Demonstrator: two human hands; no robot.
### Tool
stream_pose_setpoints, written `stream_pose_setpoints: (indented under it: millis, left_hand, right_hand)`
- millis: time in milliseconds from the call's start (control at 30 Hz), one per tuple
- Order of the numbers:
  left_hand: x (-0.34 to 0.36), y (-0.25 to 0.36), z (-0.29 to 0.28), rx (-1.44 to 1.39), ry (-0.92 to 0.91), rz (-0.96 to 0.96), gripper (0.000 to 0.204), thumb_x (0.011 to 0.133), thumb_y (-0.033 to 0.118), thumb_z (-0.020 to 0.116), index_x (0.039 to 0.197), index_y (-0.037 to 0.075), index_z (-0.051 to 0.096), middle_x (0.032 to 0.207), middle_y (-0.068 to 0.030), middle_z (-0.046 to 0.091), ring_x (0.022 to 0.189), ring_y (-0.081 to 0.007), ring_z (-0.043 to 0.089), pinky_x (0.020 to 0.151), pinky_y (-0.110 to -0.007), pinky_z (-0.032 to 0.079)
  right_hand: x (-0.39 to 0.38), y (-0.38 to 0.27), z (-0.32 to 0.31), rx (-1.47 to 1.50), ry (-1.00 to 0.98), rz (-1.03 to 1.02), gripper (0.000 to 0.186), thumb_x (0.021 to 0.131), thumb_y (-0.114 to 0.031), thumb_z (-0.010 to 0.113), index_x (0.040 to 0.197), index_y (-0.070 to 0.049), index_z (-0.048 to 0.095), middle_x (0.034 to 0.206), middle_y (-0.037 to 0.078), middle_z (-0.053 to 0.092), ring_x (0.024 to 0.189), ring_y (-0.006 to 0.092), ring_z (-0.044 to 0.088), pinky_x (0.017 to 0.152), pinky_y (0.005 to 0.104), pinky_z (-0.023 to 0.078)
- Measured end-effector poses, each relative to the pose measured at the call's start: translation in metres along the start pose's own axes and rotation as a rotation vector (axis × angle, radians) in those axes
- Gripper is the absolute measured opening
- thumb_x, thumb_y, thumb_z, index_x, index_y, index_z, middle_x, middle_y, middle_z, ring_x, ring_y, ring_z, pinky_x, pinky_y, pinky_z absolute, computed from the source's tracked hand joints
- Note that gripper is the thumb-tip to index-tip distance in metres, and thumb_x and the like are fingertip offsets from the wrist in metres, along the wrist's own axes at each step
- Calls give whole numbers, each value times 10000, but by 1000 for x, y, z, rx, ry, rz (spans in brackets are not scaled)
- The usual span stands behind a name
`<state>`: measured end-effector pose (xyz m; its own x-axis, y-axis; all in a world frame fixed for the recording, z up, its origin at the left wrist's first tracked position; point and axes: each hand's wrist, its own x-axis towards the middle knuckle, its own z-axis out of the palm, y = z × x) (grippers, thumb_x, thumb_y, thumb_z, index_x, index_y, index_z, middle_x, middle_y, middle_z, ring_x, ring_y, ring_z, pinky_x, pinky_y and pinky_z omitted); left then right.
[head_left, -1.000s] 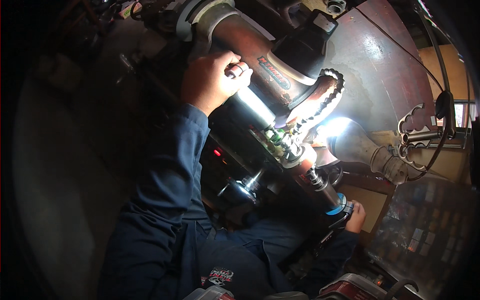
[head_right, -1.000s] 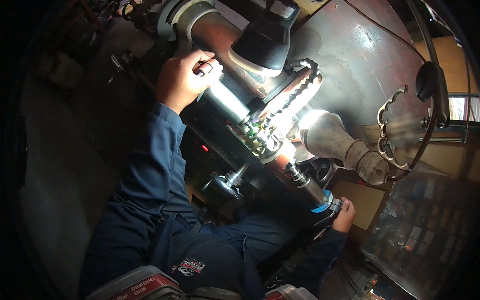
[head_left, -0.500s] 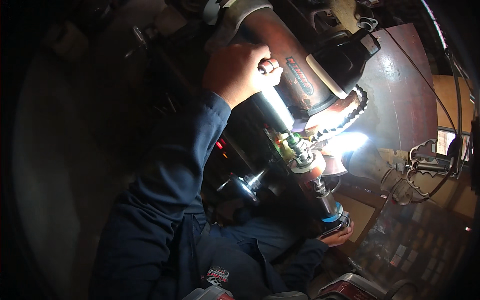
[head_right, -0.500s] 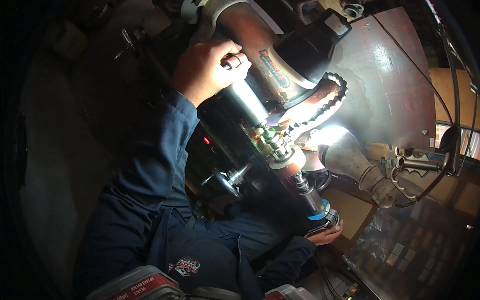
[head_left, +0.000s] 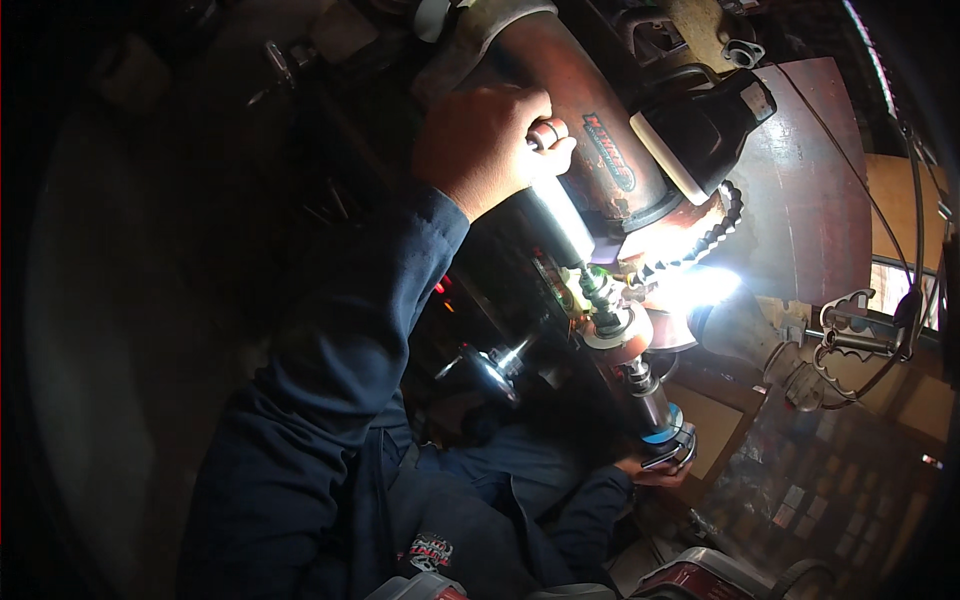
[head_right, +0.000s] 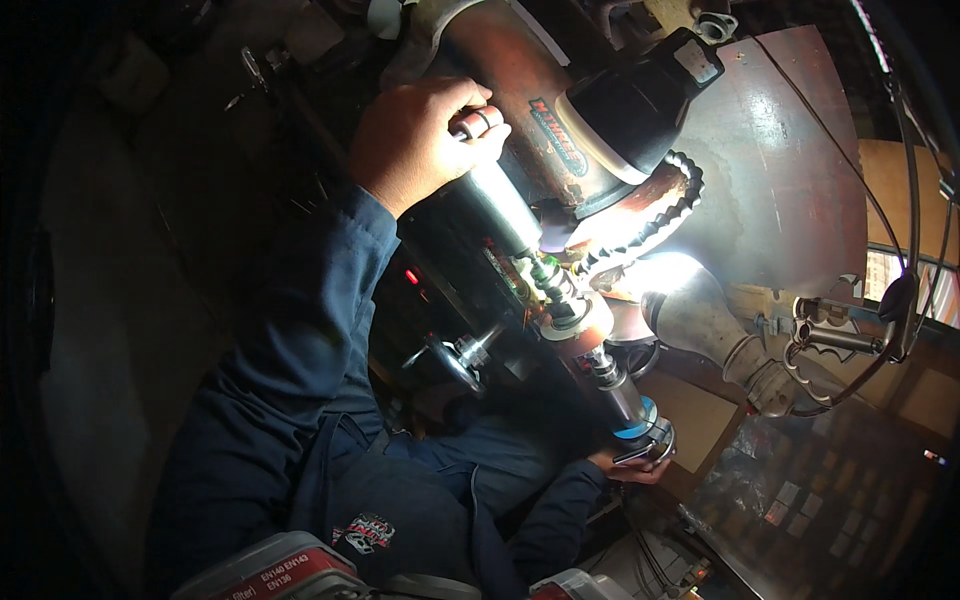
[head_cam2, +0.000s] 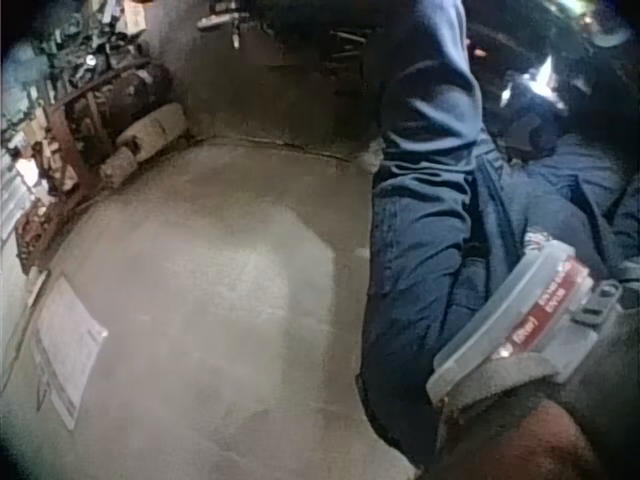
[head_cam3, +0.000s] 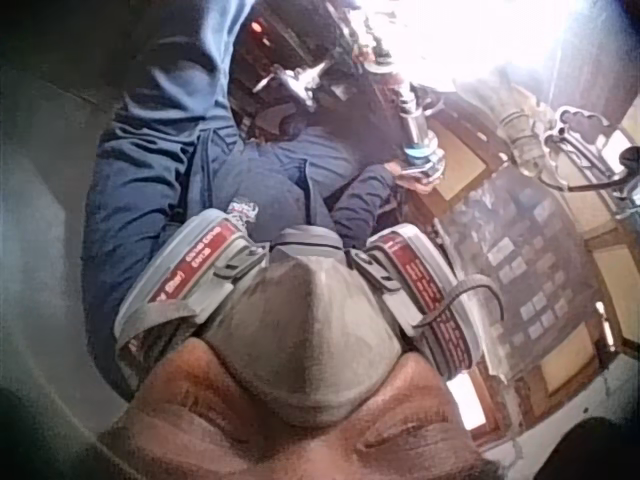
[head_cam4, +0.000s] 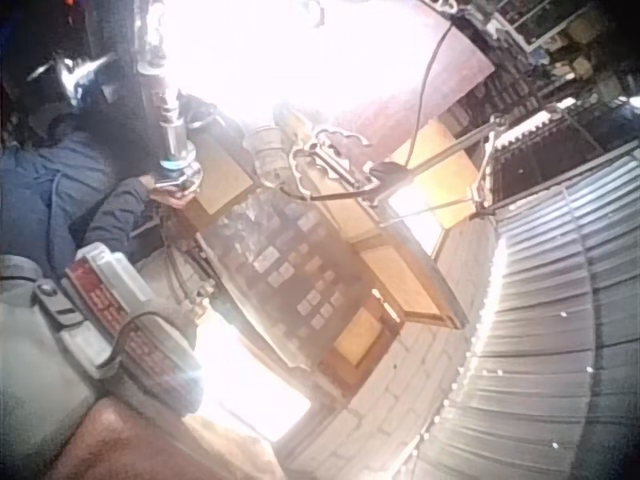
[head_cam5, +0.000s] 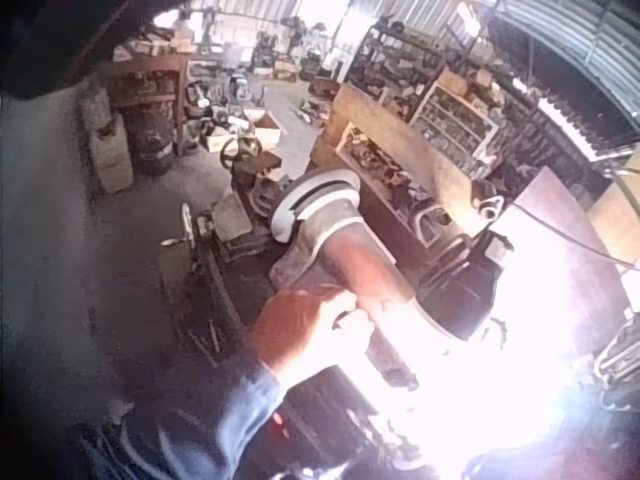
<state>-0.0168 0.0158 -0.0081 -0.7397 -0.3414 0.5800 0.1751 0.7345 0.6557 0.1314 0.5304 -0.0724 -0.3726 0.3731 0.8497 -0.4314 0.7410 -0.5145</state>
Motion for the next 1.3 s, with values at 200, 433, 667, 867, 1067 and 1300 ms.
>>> stream_pose_setpoints:
  millis: [200,433,667,867,1067,1300]
  left_hand:
    - [0,1,-1,-24,-25,-16,179,760,221,788,845,91,699,747,-81,690,685,-271,686,618,-373,547]
    - [2,1,-5,18,-51,-56,173,759,218,783,818,90,684,739,-65,680,691,-258,680,618,-368,539]
    - [-1,1,-1,-14,13,-5,160,760,192,781,802,84,670,721,-58,669,672,-252,669,612,-366,535]
    - [-2,-1,-5,7,-36,-48,170,763,209,782,815,86,676,732,-70,677,681,-264,675,613,-370,537]
    - [0,-1,-2,18,-50,-39,186,764,231,788,839,91,691,739,-86,689,691,-275,687,614,-375,543]
    - [3,4,-2,4,-40,-41,207,754,243,796,860,94,700,751,-92,696,694,-279,690,625,-368,550]
  right_hand:
    - [26,-16,-9,-248,-227,42,431,1080,-323,329,1250,48,469,1179,224,599,1008,341,663,892,456,572]
    - [53,-29,-12,-541,-381,257,421,1087,-292,321,1189,55,538,1151,224,621,967,283,667,854,401,572]
    - [14,-14,-2,-237,-165,18,383,1077,-295,359,1255,30,459,1173,250,589,992,350,663,874,460,592]
    - [26,-11,-12,-187,-223,133,397,1075,-319,356,1275,11,446,1193,244,583,1009,352,662,875,464,595]
    - [62,-23,-20,-516,-408,317,417,1077,-316,341,1269,31,467,1171,232,602,1007,328,663,877,437,591]
    - [19,-19,-4,-120,-128,100,437,1083,-323,298,1262,40,462,1148,281,608,1015,332,662,871,443,587]
